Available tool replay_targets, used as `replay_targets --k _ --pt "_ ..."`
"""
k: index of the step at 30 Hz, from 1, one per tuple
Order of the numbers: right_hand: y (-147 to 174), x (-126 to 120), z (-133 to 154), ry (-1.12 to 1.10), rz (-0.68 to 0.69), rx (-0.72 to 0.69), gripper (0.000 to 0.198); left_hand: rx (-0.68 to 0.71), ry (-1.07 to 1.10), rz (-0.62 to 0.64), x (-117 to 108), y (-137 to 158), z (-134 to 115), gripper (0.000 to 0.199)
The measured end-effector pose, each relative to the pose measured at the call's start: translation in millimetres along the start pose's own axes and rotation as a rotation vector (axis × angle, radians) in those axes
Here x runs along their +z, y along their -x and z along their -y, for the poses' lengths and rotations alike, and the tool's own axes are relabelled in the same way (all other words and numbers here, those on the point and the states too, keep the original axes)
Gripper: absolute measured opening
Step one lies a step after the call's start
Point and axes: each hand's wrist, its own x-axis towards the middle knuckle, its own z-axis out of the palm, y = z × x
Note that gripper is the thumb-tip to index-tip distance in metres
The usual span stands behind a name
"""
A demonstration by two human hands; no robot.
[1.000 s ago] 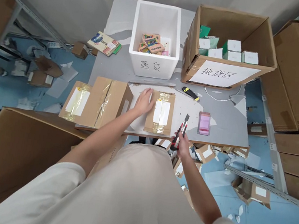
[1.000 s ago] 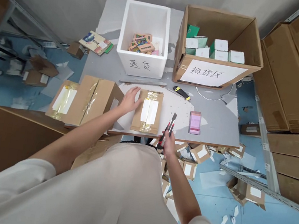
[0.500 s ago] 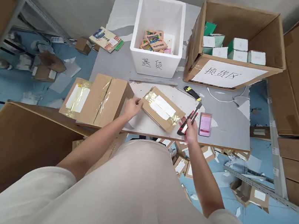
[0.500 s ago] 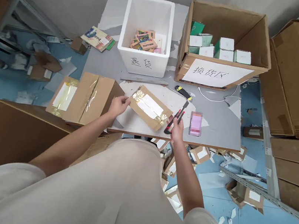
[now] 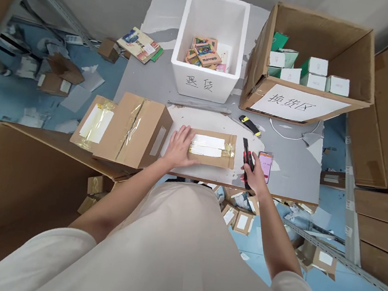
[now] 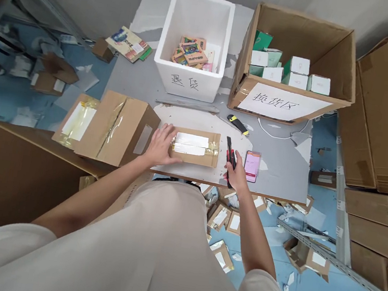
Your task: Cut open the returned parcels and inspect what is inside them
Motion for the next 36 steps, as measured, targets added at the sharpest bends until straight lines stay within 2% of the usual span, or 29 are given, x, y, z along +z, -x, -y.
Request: replay_targets --k 2,5,9,12,15,19,23,27,36 --pt "17 -3 -1 0.071 0.066 0.006 0.075 0.048 -0.112 0.125 0 -13 -5 0.118" --pt "29 -1 5 0.207 0.103 -0.026 0.066 0.025 -0.182 0.207 5 -19 -10 0.124" --pt "35 5 14 0.431 0.094 -0.055 0.062 0.007 -0.203 0.204 9 -15 -10 0.124" --pt "38 5 16 0.498 0.102 -0.044 0.062 0.006 -0.189 0.198 8 -13 -10 0.125" --pt "41 4 19 0.579 0.048 -0.085 0.062 0.007 -0.178 0.191 8 -13 -10 0.125" --pt "41 9 32 0.797 0.040 -0.120 0.061 -0.005 -0.173 0.169 9 -13 -12 0.125" --pt "36 19 50 1.028 0.032 -0.078 0.061 -0.039 -0.176 0.168 10 -14 -16 0.123" --pt "32 27 66 1.167 0.056 -0.012 0.061 -0.069 -0.175 0.184 9 -15 -19 0.124" --pt "53 34 86 1.256 0.129 0.112 0.069 -0.102 -0.173 0.227 4 -15 -24 0.123"
